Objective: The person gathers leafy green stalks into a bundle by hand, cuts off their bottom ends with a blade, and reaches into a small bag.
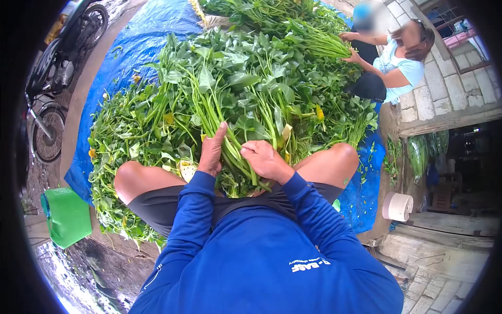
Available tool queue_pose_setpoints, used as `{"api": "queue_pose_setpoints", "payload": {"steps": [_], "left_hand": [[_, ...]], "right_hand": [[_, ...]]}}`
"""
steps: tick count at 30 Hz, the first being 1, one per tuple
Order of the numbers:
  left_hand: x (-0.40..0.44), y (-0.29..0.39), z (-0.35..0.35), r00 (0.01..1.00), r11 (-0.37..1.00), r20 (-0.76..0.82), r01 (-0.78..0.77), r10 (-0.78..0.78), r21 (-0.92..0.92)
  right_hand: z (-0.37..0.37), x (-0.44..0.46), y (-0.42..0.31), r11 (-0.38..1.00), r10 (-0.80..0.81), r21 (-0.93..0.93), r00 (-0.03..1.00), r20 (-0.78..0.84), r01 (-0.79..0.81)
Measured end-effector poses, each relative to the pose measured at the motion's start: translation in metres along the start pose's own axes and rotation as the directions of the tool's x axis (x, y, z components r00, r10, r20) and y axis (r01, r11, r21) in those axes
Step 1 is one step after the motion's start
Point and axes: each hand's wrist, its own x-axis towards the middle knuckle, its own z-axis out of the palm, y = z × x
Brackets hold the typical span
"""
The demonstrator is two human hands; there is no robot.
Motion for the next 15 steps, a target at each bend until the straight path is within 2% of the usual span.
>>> {"api": "queue_pose_setpoints", "payload": {"steps": [2, 3, 6, 10, 11, 12, 14, 15], "left_hand": [[-0.004, 0.007, 0.004, 1.0, 0.997, 0.022, -0.011, 0.01, 0.073], [-0.003, 0.013, 0.004, 1.0, 0.995, 0.019, -0.003, 0.001, 0.103], [-0.001, 0.02, 0.001, 0.999, 0.993, -0.009, -0.045, 0.046, 0.11], [-0.001, 0.039, -0.005, 0.994, 0.997, -0.087, -0.061, 0.066, 0.055], [0.004, 0.034, -0.006, 0.984, 0.992, -0.132, -0.11, 0.116, 0.057], [0.01, 0.03, -0.007, 0.971, 0.986, -0.173, -0.158, 0.166, 0.059], [0.009, 0.04, -0.008, 0.971, 0.997, -0.224, -0.077, 0.08, 0.022], [0.009, 0.042, -0.008, 0.975, 0.996, -0.207, -0.088, 0.085, -0.003]], "right_hand": [[0.004, 0.008, -0.005, 0.994, -0.012, -0.112, 0.999, 0.038, 0.016], [0.008, 0.01, -0.005, 0.983, -0.08, -0.166, 0.997, 0.018, 0.082], [0.009, -0.012, -0.011, 0.866, -0.432, -0.341, 0.891, -0.14, 0.367], [-0.005, -0.047, -0.04, 0.826, -0.402, -0.485, 0.903, -0.151, 0.287], [-0.002, -0.047, -0.032, 0.761, -0.525, -0.52, 0.839, -0.141, 0.389], [0.0, -0.053, -0.035, 0.747, -0.521, -0.56, 0.839, -0.157, 0.359], [0.007, -0.071, -0.047, 0.719, -0.512, -0.627, 0.839, -0.186, 0.3], [0.007, -0.083, -0.05, 0.779, -0.419, -0.57, 0.894, -0.16, 0.263]]}}
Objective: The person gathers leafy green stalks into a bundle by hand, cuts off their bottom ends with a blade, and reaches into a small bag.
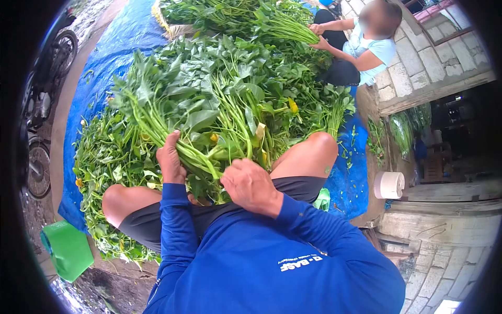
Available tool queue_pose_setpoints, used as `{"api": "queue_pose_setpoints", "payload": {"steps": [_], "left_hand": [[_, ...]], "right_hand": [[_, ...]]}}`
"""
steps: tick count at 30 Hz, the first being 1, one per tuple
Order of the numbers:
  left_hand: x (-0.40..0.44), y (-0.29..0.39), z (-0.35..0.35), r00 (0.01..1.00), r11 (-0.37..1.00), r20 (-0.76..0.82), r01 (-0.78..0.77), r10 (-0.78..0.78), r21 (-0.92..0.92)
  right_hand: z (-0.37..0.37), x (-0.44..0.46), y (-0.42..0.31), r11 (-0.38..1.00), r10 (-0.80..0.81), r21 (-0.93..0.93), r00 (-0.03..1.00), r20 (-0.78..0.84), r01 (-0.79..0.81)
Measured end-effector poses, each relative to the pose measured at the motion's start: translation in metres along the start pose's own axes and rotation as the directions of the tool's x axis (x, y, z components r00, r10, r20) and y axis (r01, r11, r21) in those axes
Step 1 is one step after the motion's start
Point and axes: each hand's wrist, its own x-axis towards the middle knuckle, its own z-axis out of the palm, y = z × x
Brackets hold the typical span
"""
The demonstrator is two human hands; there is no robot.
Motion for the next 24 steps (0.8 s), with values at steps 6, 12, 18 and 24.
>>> {"api": "queue_pose_setpoints", "payload": {"steps": [6, 12, 18, 24], "left_hand": [[0.005, 0.002, -0.008, 0.991, 0.99, -0.006, -0.13, 0.13, 0.058], [-0.026, -0.008, 0.018, 0.97, 0.964, 0.172, -0.204, 0.174, 0.173], [-0.022, -0.017, 0.009, 0.969, 0.964, 0.173, -0.204, 0.174, 0.169], [-0.029, -0.018, 0.004, 0.982, 0.964, 0.162, -0.136, 0.099, 0.231]], "right_hand": [[-0.054, 0.034, 0.004, 0.883, 0.05, 0.438, 0.961, 0.271, -0.169], [0.016, 0.182, 0.013, 0.904, 0.289, 0.358, 0.951, -0.109, -0.233], [0.062, 0.184, 0.031, 0.319, 0.57, 0.892, 0.816, 0.09, -0.321], [0.083, 0.192, 0.05, 0.602, 0.371, 0.743, 0.926, 0.067, -0.294]]}}
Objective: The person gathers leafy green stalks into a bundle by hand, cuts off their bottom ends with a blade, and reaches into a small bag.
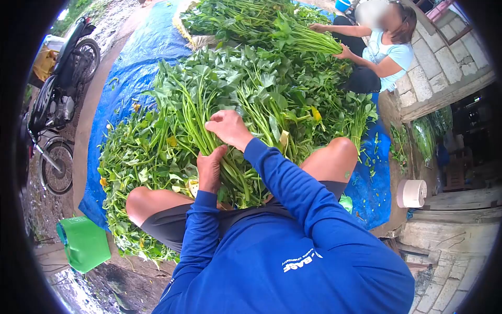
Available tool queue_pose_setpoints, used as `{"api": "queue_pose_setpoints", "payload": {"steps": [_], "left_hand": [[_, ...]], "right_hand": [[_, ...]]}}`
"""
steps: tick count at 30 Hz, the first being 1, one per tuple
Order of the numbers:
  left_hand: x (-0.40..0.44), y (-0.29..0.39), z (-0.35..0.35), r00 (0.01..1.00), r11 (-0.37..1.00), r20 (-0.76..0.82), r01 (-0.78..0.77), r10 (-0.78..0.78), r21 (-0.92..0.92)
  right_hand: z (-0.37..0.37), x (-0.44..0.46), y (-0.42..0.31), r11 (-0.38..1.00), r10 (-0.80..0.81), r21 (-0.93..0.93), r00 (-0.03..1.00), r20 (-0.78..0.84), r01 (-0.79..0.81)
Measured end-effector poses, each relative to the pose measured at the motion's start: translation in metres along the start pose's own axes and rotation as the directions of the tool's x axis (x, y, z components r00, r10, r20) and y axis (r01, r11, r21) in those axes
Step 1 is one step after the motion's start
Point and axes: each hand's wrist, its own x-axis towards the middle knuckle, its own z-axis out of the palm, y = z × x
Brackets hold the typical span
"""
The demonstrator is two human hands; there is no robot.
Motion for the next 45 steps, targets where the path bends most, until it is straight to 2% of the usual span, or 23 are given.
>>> {"api": "queue_pose_setpoints", "payload": {"steps": [4, 6, 8, 9, 10, 11, 12, 13, 14, 15, 16, 17, 20, 24, 27, 28, 32, 35, 36, 39, 40, 41, 45], "left_hand": [[0.001, 0.01, 0.006, 0.999, 0.999, 0.018, 0.032, -0.032, 0.0], [0.005, 0.009, -0.002, 0.978, 0.978, 0.04, 0.206, -0.204, -0.034], [0.016, -0.011, -0.015, 0.997, 0.992, -0.021, 0.078, -0.081, -0.101], [0.019, -0.015, -0.021, 0.997, 0.996, -0.058, 0.036, -0.041, -0.081], [0.018, -0.007, -0.02, 0.993, 0.997, -0.114, 0.028, -0.035, -0.065], [0.015, 0.006, -0.018, 0.984, 0.998, -0.175, 0.024, -0.032, -0.051], [0.015, 0.014, -0.025, 0.982, 0.994, -0.16, 0.093, -0.1, -0.05], [0.015, 0.02, -0.026, 0.985, 0.995, -0.154, 0.071, -0.081, -0.068], [0.016, 0.019, -0.028, 0.983, 0.996, -0.169, 0.063, -0.074, -0.071], [0.02, 0.02, -0.026, 0.982, 0.996, -0.18, 0.045, -0.058, -0.078], [0.019, 0.022, -0.023, 0.984, 0.995, -0.166, 0.051, -0.064, -0.085], [0.02, 0.02, -0.02, 0.984, 0.995, -0.163, 0.053, -0.066, -0.081], [0.013, 0.024, -0.006, 0.985, 0.992, -0.127, 0.112, -0.117, -0.05], [0.016, 0.012, -0.005, 0.992, 0.996, -0.09, 0.085, -0.086, -0.013], [0.017, 0.011, -0.006, 0.993, 0.996, -0.073, 0.088, -0.089, -0.008], [0.018, 0.01, -0.005, 0.994, 0.996, -0.066, 0.091, -0.092, -0.012], [0.017, 0.012, -0.005, 0.993, 0.996, -0.078, 0.087, -0.088, -0.023], [0.014, 0.018, -0.005, 0.991, 0.995, -0.087, 0.097, -0.099, -0.031], [0.014, 0.019, -0.007, 0.99, 0.993, -0.082, 0.117, -0.118, -0.017], [0.014, 0.018, -0.007, 0.99, 0.992, -0.056, 0.127, -0.128, -0.03], [0.013, 0.019, -0.006, 0.991, 0.992, -0.057, 0.122, -0.124, -0.035], [0.012, 0.021, -0.006, 0.991, 0.992, -0.058, 0.119, -0.121, -0.037], [0.009, 0.022, -0.009, 0.991, 0.99, -0.028, 0.132, -0.133, -0.05]], "right_hand": [[0.011, 0.006, 0.003, 0.996, -0.04, 0.081, 0.999, 0.036, 0.037], [0.019, 0.005, 0.012, 0.986, -0.033, 0.162, 0.997, 0.065, 0.022], [0.01, 0.009, 0.009, 0.98, -0.005, 0.194, 0.972, 0.235, -0.042], [-0.012, -0.003, -0.014, 0.992, -0.125, 0.056, 0.963, 0.239, 0.115], [-0.037, -0.009, -0.029, 0.941, -0.309, -0.105, 0.942, 0.131, 0.323], [-0.066, 0.007, -0.003, 0.954, -0.298, -0.004, 0.954, 0.027, 0.298], [-0.102, 0.01, 0.0, 0.992, -0.119, -0.053, 0.976, -0.183, 0.111], [-0.139, 0.013, 0.018, 0.919, -0.33, -0.323, 0.891, -0.312, 0.227], [-0.175, 0.012, 0.036, 0.778, -0.375, -0.619, 0.871, -0.318, 0.109], [-0.2, 0.011, 0.057, 0.786, -0.203, -0.618, 0.943, -0.265, -0.004], [-0.201, -0.004, 0.058, 0.785, -0.248, -0.616, 0.943, -0.223, 0.06], [-0.2, -0.015, 0.06, 0.797, -0.003, -0.59, 0.978, -0.211, -0.125], [-0.169, -0.023, 0.071, 0.682, -0.035, -0.692, 0.935, -0.353, -0.236], [-0.167, -0.004, 0.071, 0.778, 0.1, -0.514, 0.879, -0.466, -0.361], [-0.191, 0.006, 0.077, 0.906, 0.39, -0.004, 0.837, -0.383, -0.424], [-0.201, 0.005, 0.069, 0.848, 0.5, -0.011, 0.807, -0.315, -0.53], [-0.211, 0.007, 0.065, 0.822, 0.568, 0.147, 0.807, -0.159, -0.55], [-0.215, 0.007, 0.037, 0.858, 0.49, 0.184, 0.872, -0.015, -0.479], [-0.218, 0.008, 0.04, 0.888, 0.437, 0.184, 0.898, -0.045, -0.422], [-0.217, 0.012, 0.064, 0.93, 0.224, -0.247, 0.952, -0.209, -0.273], [-0.204, 0.01, 0.064, 0.793, 0.087, -0.561, 0.957, -0.278, -0.235], [-0.197, 0.003, 0.064, 0.757, 0.116, -0.612, 0.968, -0.224, -0.232], [-0.175, 0.014, 0.09, 0.708, 0.081, -0.651, 0.948, -0.308, -0.273]]}}
